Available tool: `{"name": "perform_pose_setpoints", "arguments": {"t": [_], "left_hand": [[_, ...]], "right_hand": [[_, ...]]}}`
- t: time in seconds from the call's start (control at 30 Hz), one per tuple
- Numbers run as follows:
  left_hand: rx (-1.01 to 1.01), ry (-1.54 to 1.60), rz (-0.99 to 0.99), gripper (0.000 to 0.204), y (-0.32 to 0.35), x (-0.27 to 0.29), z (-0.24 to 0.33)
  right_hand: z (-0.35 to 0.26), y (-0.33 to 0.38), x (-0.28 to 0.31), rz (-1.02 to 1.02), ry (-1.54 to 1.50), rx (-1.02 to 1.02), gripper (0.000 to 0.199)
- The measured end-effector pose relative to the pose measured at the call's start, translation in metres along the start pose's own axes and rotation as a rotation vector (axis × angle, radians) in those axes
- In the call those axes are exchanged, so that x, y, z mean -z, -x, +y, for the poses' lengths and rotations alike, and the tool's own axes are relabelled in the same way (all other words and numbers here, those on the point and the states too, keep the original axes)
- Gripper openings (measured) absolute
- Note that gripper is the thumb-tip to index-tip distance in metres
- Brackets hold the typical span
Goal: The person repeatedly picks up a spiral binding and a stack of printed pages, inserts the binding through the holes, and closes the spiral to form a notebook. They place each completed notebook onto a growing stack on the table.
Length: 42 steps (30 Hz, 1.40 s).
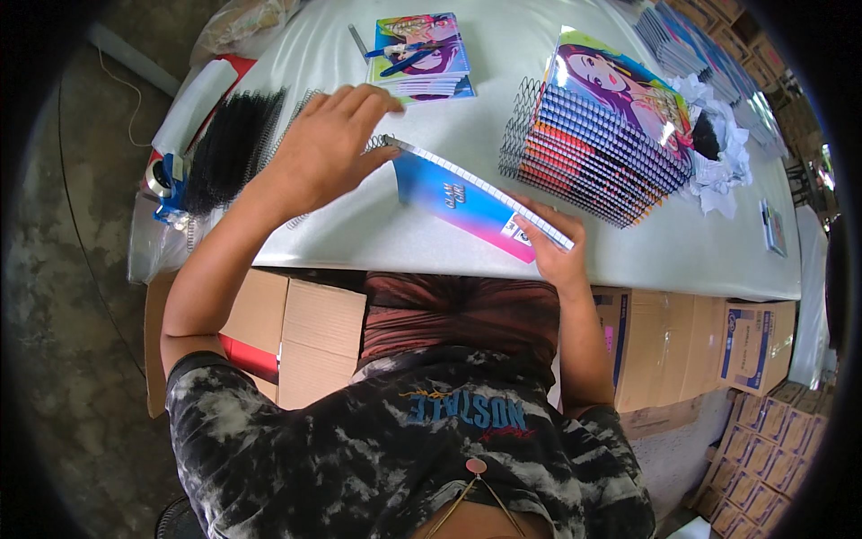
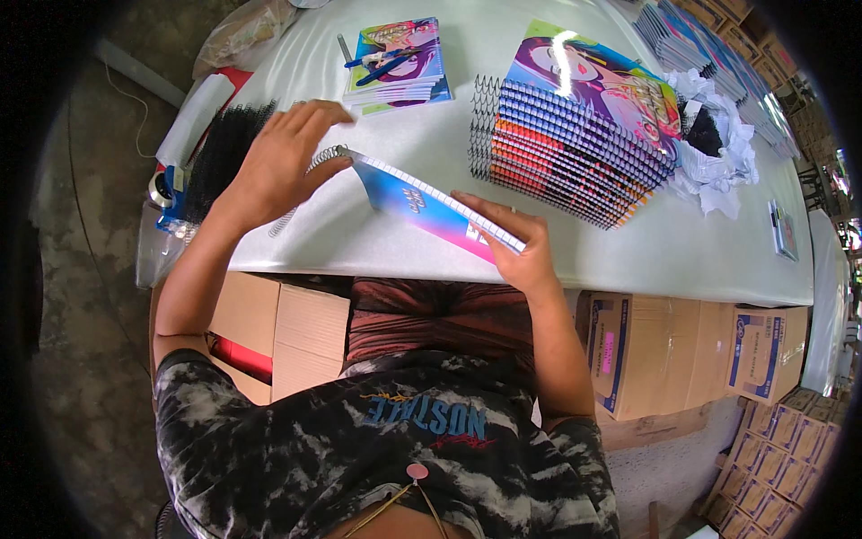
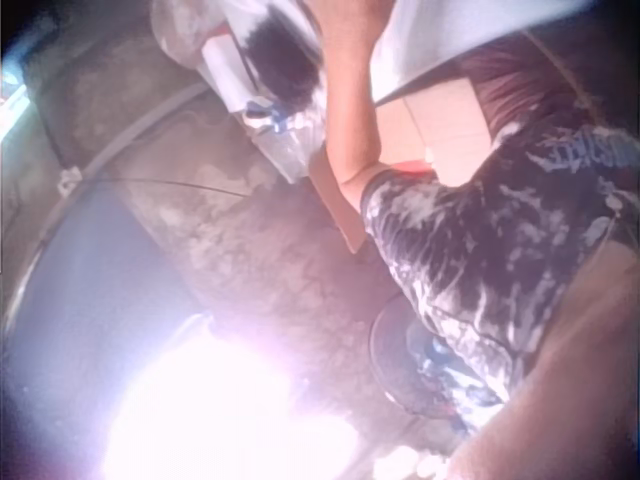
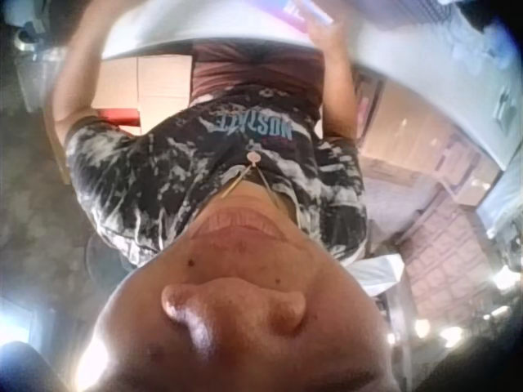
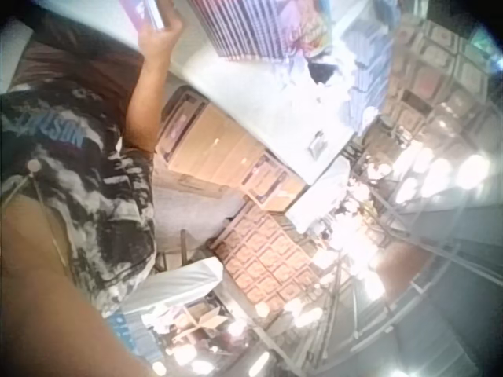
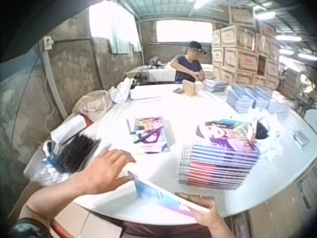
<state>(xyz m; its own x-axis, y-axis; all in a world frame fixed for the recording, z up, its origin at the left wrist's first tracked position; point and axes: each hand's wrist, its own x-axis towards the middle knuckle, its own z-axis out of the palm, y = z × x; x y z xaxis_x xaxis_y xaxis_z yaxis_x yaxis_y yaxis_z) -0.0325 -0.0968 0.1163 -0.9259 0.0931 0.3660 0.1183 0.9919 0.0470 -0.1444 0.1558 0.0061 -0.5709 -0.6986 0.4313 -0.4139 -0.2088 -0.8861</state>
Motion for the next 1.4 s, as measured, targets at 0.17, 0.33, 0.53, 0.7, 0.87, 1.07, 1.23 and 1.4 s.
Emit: {"name": "perform_pose_setpoints", "arguments": {"t": [0.17, 0.33, 0.53, 0.7, 0.87, 1.07, 1.23, 1.4], "left_hand": [[0.049, 0.026, -0.215, 0.024, -0.005, 0.016, 0.005], [-0.112, -0.051, -0.148, 0.028, 0.001, 0.006, 0.0], [0.028, -0.314, 0.387, 0.098, 0.02, -0.038, 0.001], [-0.413, -0.424, 0.445, 0.101, 0.072, -0.095, 0.004], [-0.093, -0.075, 0.519, 0.095, 0.087, -0.13, 0.002], [-0.067, -0.101, 0.845, 0.102, 0.054, -0.072, -0.01], [-0.094, 0.062, 0.455, 0.108, 0.114, -0.141, 0.022], [-0.242, -0.031, 0.582, 0.091, 0.085, -0.107, 0.016]], "right_hand": [[0.006, 0.002, -0.003, -0.009, 0.033, 0.121, 0.037], [0.005, 0.004, -0.008, 0.004, 0.041, 0.16, 0.035], [0.002, 0.006, -0.015, 0.053, 0.138, 0.259, 0.032], [0.006, 0.01, -0.022, 0.041, 0.179, 0.376, 0.031], [-0.007, 0.008, -0.044, 0.033, 0.155, 0.377, 0.028], [-0.003, 0.014, -0.041, 0.0, 0.14, 0.417, 0.031], [0.007, 0.006, -0.043, 0.061, 0.168, 0.438, 0.029], [0.001, -0.002, -0.046, -0.028, 0.132, 0.501, 0.034]]}}
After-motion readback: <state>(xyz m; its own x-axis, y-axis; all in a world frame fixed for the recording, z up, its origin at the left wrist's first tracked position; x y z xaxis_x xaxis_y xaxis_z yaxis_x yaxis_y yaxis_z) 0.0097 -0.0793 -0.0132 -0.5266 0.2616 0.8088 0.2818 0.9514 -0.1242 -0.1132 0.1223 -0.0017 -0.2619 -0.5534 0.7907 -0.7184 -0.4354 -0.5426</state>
